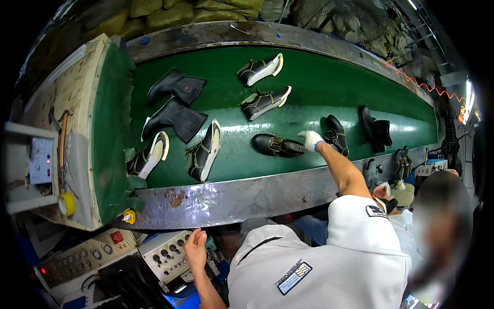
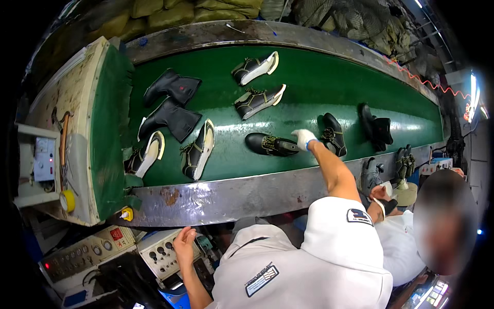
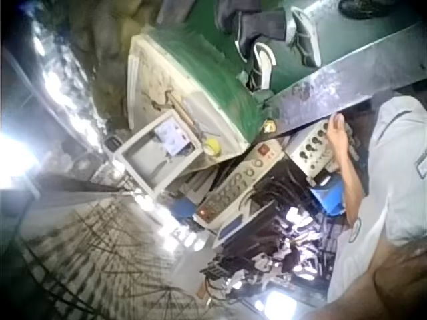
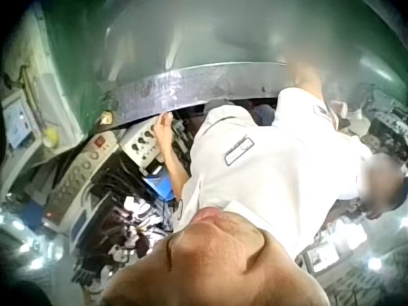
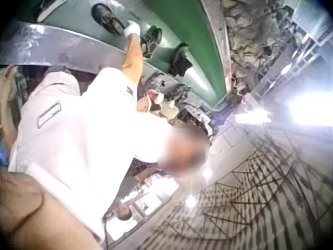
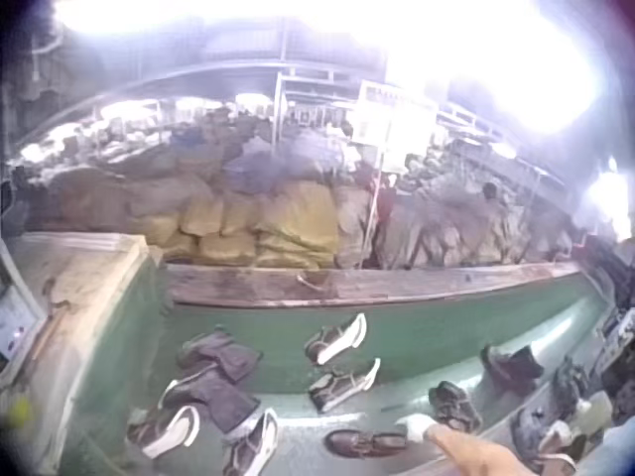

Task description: The person takes shoes from a conveyor belt, fits each one onto a lasting machine to shape the upper over a last, and then places the processed shoes back onto the belt.

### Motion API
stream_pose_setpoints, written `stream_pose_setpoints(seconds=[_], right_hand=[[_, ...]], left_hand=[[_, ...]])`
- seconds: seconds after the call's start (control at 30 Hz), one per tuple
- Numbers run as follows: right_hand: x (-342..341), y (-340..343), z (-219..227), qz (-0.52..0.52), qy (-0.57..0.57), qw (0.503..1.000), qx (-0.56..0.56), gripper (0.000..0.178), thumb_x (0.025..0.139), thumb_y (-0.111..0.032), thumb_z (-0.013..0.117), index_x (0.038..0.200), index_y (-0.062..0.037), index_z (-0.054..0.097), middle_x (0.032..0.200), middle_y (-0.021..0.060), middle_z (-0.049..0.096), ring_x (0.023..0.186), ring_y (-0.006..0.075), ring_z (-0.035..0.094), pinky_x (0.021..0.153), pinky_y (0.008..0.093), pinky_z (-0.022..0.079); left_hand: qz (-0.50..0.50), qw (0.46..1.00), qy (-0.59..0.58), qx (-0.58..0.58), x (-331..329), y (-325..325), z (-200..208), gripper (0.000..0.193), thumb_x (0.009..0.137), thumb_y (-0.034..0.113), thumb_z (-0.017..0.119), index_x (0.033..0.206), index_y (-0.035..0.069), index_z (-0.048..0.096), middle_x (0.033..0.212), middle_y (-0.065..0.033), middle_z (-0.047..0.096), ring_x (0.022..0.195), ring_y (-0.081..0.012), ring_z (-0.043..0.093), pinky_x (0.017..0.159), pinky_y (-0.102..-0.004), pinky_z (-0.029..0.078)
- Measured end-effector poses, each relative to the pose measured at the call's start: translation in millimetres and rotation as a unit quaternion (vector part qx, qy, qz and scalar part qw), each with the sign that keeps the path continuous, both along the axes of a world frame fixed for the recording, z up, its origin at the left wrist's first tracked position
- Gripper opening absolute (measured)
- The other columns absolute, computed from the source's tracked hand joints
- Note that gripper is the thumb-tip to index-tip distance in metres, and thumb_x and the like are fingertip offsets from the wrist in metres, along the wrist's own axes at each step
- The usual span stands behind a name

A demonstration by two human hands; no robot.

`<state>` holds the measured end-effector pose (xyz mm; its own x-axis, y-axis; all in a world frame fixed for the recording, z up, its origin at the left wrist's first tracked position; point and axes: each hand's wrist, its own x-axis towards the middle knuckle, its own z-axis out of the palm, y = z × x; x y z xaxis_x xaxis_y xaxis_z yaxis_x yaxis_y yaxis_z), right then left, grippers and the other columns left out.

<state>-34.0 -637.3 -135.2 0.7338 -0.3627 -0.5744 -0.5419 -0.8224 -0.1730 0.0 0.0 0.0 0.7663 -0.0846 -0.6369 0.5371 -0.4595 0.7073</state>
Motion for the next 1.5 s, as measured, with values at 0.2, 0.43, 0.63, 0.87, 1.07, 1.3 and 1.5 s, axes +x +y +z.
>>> stream_pose_setpoints(seconds=[0.2, 0.43, 0.63, 0.87, 1.07, 1.3, 1.5], right_hand=[[152.8, -11.1, -67.2, -0.445, -0.135, 0.851, 0.246, 0.065, 0.080, -0.050, 0.082, 0.116, 0.0031, 0.069, 0.103, 0.0185, 0.073, 0.100, 0.0348, 0.071, 0.086, 0.0465, 0.058], [238.2, 25.3, -169.4, -0.684, -0.418, 0.564, 0.197, 0.055, 0.074, -0.011, 0.090, 0.120, -0.0015, 0.063, 0.108, 0.0106, 0.070, 0.093, 0.0270, 0.069, 0.077, 0.0449, 0.060], [161.1, 128.6, -66.5, -0.415, -0.328, 0.479, 0.701, 0.052, 0.087, -0.005, 0.074, 0.135, 0.0008, 0.056, 0.126, 0.0120, 0.068, 0.112, 0.0264, 0.067, 0.105, 0.0448, 0.051], [94.5, 359.4, 75.3, -0.393, 0.026, 0.298, 0.869, 0.064, 0.100, -0.049, 0.056, 0.141, 0.0008, 0.051, 0.131, 0.0273, 0.062, 0.115, 0.0413, 0.064, 0.101, 0.0527, 0.055], [93.4, 527.9, 150.2, 0.030, 0.098, 0.621, 0.777, 0.044, 0.098, -0.025, 0.065, 0.132, 0.0023, 0.059, 0.119, 0.0125, 0.069, 0.102, 0.0191, 0.068, 0.092, 0.0331, 0.054], [14.6, 669.5, 243.2, 0.061, 0.259, 0.592, 0.761, 0.066, 0.098, -0.017, 0.065, 0.154, 0.0025, 0.036, 0.134, 0.0116, 0.061, 0.114, 0.0174, 0.063, 0.097, 0.0322, 0.054], [-24.2, 749.6, 236.8, 0.164, 0.236, 0.623, 0.727, 0.063, 0.100, -0.020, 0.063, 0.153, 0.0044, 0.038, 0.132, 0.0109, 0.062, 0.113, 0.0146, 0.061, 0.097, 0.0291, 0.050]], left_hand=[[-0.010, 0.999, 0.048, -0.003, 21.7, -55.3, -13.0, 0.034, 0.095, 0.008, 0.069, 0.125, -0.008, 0.065, 0.109, -0.0130, 0.074, 0.101, -0.0175, 0.069, 0.094, -0.0294, 0.052], [-0.032, 0.995, 0.098, 0.019, 16.1, -72.3, -2.9, 0.032, 0.096, 0.006, 0.068, 0.125, -0.007, 0.064, 0.111, -0.0146, 0.074, 0.102, -0.0187, 0.069, 0.094, -0.0289, 0.052], [0.077, 0.995, 0.058, -0.031, -9.2, -34.7, -10.5, 0.034, 0.095, 0.009, 0.070, 0.126, -0.005, 0.066, 0.110, -0.0133, 0.075, 0.101, -0.0175, 0.070, 0.092, -0.0291, 0.053], [0.206, 0.961, -0.108, -0.149, 35.6, 15.9, 57.3, 0.038, 0.100, 0.013, 0.067, 0.133, -0.005, 0.061, 0.121, -0.0140, 0.071, 0.112, -0.0200, 0.068, 0.102, -0.0328, 0.051], [0.325, 0.880, -0.261, -0.228, -10.1, 133.4, 125.9, 0.043, 0.096, 0.015, 0.071, 0.132, -0.006, 0.059, 0.120, -0.0124, 0.068, 0.109, -0.0168, 0.064, 0.092, -0.0320, 0.052], [0.508, 0.822, -0.209, -0.152, -167.3, 248.1, 114.9, 0.018, 0.090, 0.008, 0.076, 0.100, -0.005, 0.067, 0.085, -0.0082, 0.071, 0.073, -0.0153, 0.070, 0.070, -0.0293, 0.058], [0.580, 0.768, -0.236, -0.134, -227.7, 294.3, 104.1, 0.021, 0.090, 0.013, 0.079, 0.085, 0.002, 0.062, 0.077, -0.0063, 0.068, 0.059, -0.0147, 0.066, 0.062, -0.0287, 0.056]])
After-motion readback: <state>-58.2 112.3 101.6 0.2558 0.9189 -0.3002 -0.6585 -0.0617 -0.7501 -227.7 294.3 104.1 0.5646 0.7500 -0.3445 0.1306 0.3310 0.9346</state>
